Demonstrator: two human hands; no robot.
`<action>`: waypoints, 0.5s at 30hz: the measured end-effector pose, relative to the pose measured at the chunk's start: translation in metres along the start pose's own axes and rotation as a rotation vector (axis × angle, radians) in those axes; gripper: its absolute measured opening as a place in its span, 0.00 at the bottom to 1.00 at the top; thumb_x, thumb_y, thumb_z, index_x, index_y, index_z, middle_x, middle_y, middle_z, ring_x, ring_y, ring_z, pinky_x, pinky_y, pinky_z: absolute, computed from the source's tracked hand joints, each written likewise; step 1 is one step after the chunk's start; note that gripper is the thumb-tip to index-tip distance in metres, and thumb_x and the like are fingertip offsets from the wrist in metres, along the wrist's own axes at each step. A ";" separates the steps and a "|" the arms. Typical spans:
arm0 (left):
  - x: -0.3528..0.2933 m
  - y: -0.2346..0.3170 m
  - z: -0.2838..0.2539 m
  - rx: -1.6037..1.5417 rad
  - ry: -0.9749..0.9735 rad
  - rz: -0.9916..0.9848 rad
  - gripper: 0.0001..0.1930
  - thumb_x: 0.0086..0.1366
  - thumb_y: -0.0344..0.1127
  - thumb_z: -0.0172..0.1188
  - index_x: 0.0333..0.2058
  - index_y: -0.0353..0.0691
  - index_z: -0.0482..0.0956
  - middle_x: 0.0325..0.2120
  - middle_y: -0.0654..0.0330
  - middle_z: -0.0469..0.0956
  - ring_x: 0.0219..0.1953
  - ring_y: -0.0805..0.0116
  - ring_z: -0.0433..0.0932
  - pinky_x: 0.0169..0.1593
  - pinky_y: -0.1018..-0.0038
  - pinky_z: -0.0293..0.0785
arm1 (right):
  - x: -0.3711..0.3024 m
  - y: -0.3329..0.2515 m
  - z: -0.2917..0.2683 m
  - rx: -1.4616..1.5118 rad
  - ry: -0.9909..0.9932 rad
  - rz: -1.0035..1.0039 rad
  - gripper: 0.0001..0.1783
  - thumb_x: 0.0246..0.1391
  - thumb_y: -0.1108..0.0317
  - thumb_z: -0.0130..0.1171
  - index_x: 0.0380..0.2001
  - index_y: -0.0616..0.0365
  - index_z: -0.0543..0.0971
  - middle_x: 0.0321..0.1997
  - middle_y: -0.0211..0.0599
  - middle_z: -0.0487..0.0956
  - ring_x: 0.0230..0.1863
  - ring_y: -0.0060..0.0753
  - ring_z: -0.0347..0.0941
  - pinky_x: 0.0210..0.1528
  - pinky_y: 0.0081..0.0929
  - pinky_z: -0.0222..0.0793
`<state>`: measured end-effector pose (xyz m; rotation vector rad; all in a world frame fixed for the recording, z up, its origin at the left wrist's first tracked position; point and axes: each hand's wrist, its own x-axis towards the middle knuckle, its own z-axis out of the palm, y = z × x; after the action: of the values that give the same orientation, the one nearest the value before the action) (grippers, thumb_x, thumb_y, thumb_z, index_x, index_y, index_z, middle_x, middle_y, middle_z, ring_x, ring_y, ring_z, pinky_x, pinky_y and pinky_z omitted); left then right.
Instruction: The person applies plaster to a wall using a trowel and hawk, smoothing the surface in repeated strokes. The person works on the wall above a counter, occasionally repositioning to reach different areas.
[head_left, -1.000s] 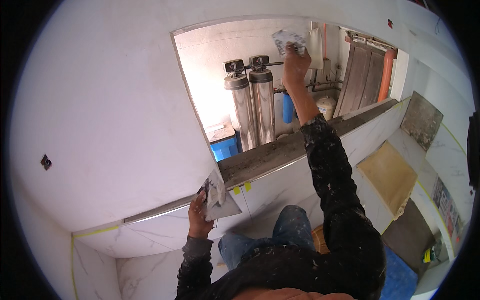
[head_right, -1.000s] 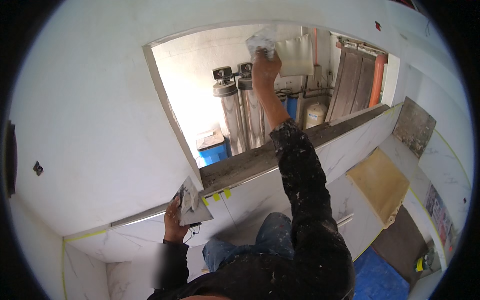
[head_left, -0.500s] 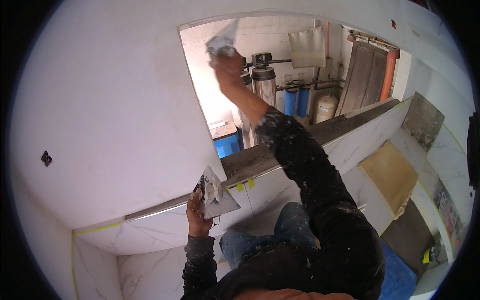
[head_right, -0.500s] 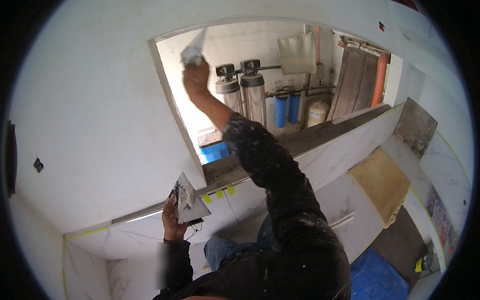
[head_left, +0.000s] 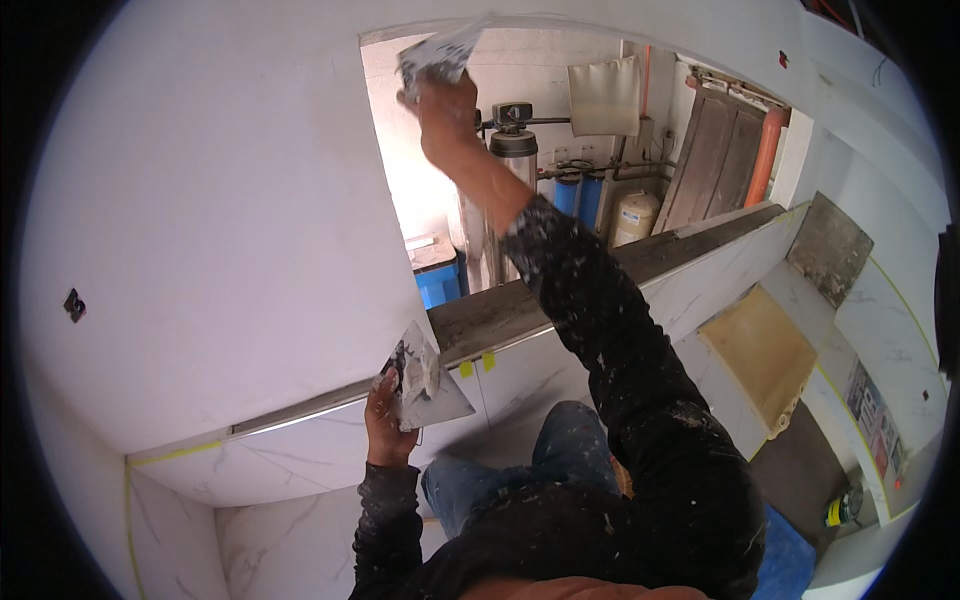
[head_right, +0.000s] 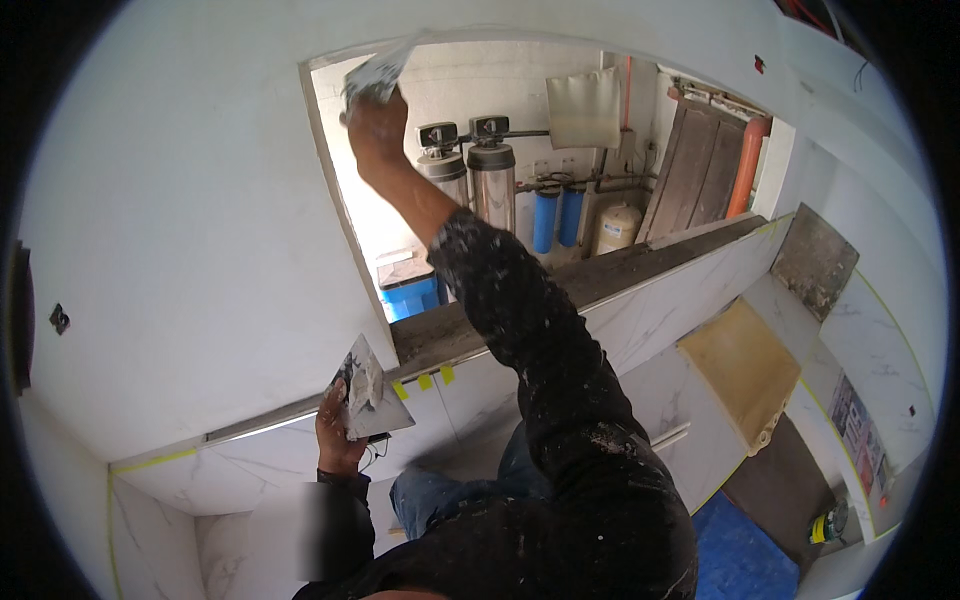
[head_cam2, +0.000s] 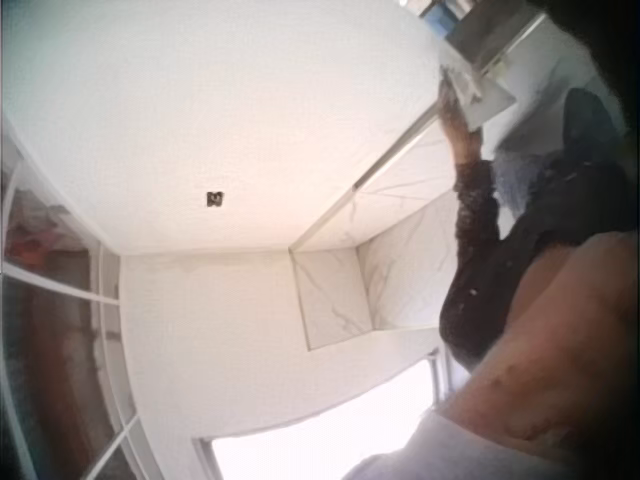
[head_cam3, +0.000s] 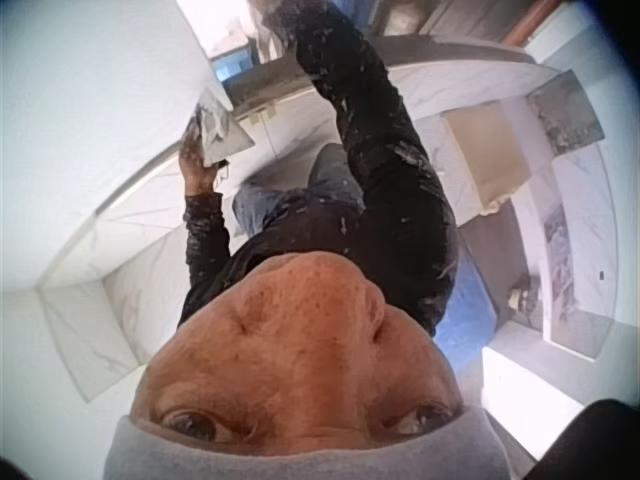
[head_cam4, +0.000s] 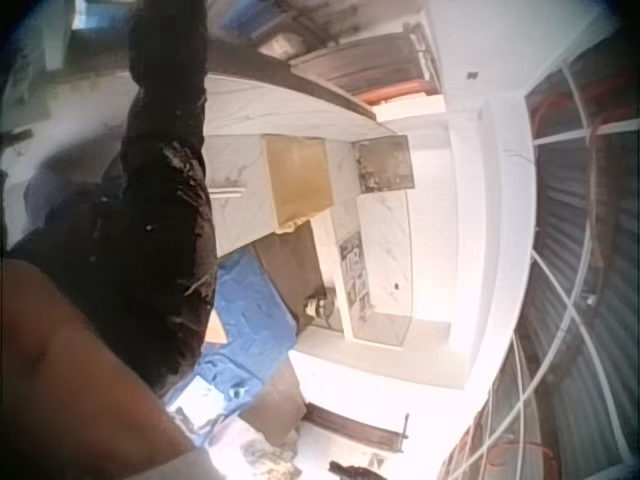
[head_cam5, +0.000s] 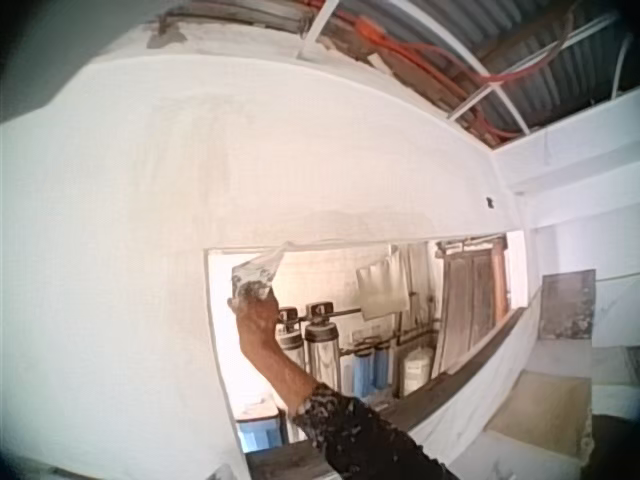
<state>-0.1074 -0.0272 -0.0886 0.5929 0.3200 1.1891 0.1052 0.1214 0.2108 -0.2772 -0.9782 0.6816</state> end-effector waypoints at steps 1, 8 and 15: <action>0.001 -0.002 0.002 0.012 -0.004 0.000 0.17 0.66 0.37 0.49 0.51 0.36 0.70 0.47 0.55 0.75 0.50 0.60 0.74 0.53 0.66 0.70 | -0.016 0.003 -0.008 0.002 -0.018 -0.045 0.18 0.51 0.71 0.57 0.47 0.55 0.69 0.43 0.34 0.73 0.44 0.31 0.72 0.43 0.32 0.74; 0.004 0.005 -0.010 -0.023 -0.006 -0.087 0.17 0.64 0.36 0.51 0.50 0.37 0.70 0.45 0.56 0.76 0.49 0.61 0.75 0.52 0.66 0.71 | 0.019 -0.166 -0.168 -2.128 -0.011 -0.887 0.09 0.42 0.70 0.57 0.31 0.56 0.76 0.29 0.43 0.76 0.35 0.40 0.75 0.38 0.39 0.72; 0.021 -0.009 -0.019 -0.053 -0.011 -0.186 0.17 0.63 0.35 0.51 0.49 0.36 0.70 0.46 0.54 0.75 0.48 0.60 0.75 0.51 0.65 0.72 | 0.170 -0.258 -0.210 -1.626 0.322 -0.540 0.10 0.48 0.65 0.58 0.23 0.60 0.72 0.21 0.40 0.73 0.24 0.37 0.71 0.25 0.35 0.68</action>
<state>-0.1031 -0.0053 -0.1078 0.5122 0.3264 1.0121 0.4484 0.0512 0.3401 -1.4159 -1.0284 -0.7836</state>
